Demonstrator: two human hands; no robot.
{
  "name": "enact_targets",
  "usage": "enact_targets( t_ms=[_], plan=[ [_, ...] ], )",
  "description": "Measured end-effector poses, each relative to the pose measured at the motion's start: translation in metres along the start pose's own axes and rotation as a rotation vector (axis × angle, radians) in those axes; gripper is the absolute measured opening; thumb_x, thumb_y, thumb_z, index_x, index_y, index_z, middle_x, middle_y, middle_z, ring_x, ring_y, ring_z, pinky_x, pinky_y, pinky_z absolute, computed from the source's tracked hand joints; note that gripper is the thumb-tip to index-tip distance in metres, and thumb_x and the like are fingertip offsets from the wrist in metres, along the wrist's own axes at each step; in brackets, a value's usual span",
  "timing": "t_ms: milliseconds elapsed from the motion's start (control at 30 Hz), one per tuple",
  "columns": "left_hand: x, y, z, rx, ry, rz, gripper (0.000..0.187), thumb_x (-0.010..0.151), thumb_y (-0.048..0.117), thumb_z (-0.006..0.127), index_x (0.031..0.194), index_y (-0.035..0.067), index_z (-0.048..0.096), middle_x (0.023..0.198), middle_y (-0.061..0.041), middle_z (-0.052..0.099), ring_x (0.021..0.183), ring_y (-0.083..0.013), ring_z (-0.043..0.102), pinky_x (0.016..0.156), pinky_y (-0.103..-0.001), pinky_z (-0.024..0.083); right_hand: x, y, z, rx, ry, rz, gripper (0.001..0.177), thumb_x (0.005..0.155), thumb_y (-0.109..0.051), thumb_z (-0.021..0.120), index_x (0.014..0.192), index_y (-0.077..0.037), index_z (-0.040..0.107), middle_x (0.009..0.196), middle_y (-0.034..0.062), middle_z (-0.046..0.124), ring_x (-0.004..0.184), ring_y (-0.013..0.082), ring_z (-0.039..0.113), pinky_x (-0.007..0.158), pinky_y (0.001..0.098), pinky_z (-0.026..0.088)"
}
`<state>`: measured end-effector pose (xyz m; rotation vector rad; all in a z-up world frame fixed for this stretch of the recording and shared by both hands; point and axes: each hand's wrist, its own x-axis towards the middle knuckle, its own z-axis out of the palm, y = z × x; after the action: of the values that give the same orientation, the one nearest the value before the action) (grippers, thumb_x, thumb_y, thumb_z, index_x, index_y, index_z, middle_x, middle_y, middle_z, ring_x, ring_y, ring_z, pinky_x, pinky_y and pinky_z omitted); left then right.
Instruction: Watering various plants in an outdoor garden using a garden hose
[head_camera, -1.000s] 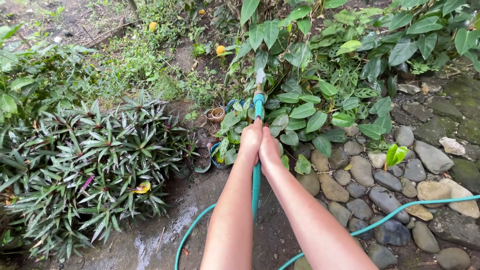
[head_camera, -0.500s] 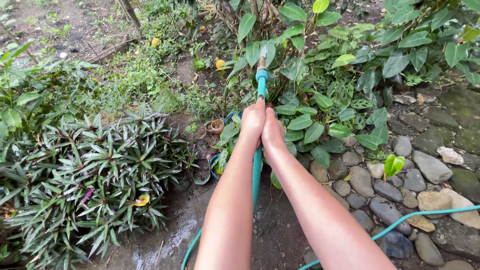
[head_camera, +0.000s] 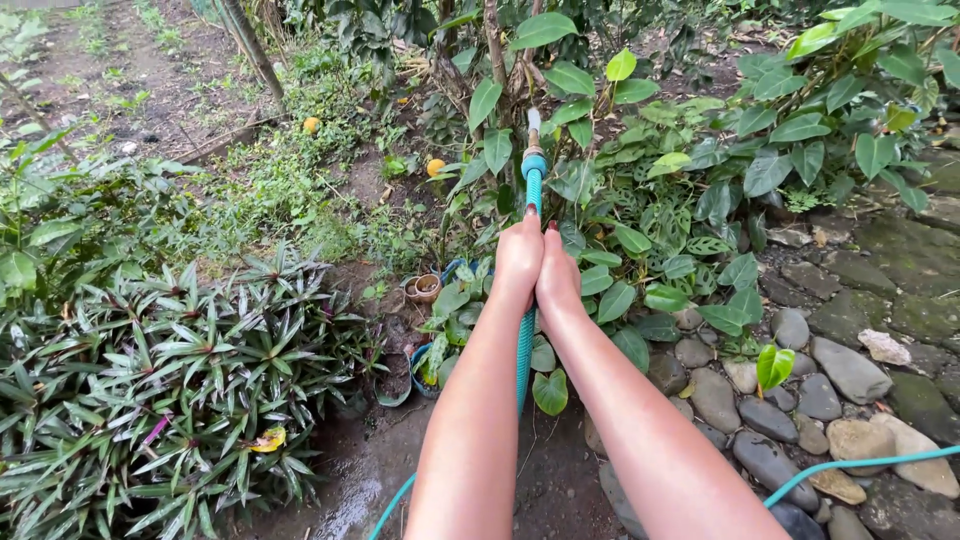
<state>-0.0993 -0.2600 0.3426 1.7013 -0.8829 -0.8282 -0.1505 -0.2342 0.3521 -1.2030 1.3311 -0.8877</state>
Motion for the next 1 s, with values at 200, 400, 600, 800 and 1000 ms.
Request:
enact_targets(
  t_ms=[200, 400, 600, 800, 1000],
  plan=[
    [0.008, 0.012, 0.002, -0.029, 0.002, 0.038, 0.068, 0.095, 0.054, 0.041, 0.106, -0.003, 0.075, 0.113, -0.022, 0.074, 0.125, -0.0362, 0.061, 0.104, -0.049, 0.047, 0.006, -0.009, -0.008, 0.029, 0.021, -0.020, 0.072, 0.093, -0.068, 0.039, 0.127, -0.014, 0.073, 0.134, 0.0111, 0.068, 0.134, 0.0287, 0.056, 0.113, 0.0454, 0.042],
    [0.029, 0.012, 0.013, -0.019, -0.006, 0.084, 0.066, 0.095, 0.054, 0.041, 0.105, -0.002, 0.075, 0.113, -0.019, 0.074, 0.124, -0.0340, 0.062, 0.104, -0.048, 0.048, 0.011, -0.016, -0.017, 0.057, 0.046, -0.034, 0.070, 0.094, -0.067, 0.040, 0.126, -0.015, 0.074, 0.133, 0.0105, 0.068, 0.133, 0.0282, 0.057, 0.112, 0.0457, 0.042],
    [0.017, 0.028, 0.014, -0.014, -0.014, 0.124, 0.060, 0.094, 0.048, 0.045, 0.108, -0.002, 0.075, 0.114, -0.021, 0.073, 0.125, -0.0352, 0.061, 0.106, -0.049, 0.047, 0.005, -0.031, -0.029, -0.040, 0.068, -0.077, 0.070, 0.092, -0.067, 0.039, 0.125, -0.016, 0.074, 0.134, 0.0114, 0.068, 0.134, 0.0284, 0.057, 0.112, 0.0452, 0.043],
    [0.019, 0.024, 0.029, -0.127, -0.018, 0.105, 0.067, 0.095, 0.054, 0.041, 0.110, -0.001, 0.075, 0.114, -0.020, 0.074, 0.125, -0.0334, 0.061, 0.105, -0.049, 0.047, 0.018, -0.020, -0.040, -0.086, 0.104, -0.097, 0.068, 0.092, -0.067, 0.039, 0.121, -0.017, 0.076, 0.126, 0.0088, 0.071, 0.131, 0.0272, 0.059, 0.111, 0.0454, 0.043],
    [0.022, 0.011, 0.021, -0.077, -0.057, 0.040, 0.070, 0.094, 0.062, 0.039, 0.110, 0.006, 0.078, 0.116, -0.014, 0.075, 0.126, -0.0298, 0.061, 0.105, -0.046, 0.048, 0.005, -0.018, -0.029, -0.096, 0.088, -0.067, 0.073, 0.092, -0.066, 0.035, 0.123, -0.013, 0.075, 0.130, 0.0149, 0.070, 0.133, 0.0306, 0.057, 0.111, 0.0473, 0.043]
  ],
)
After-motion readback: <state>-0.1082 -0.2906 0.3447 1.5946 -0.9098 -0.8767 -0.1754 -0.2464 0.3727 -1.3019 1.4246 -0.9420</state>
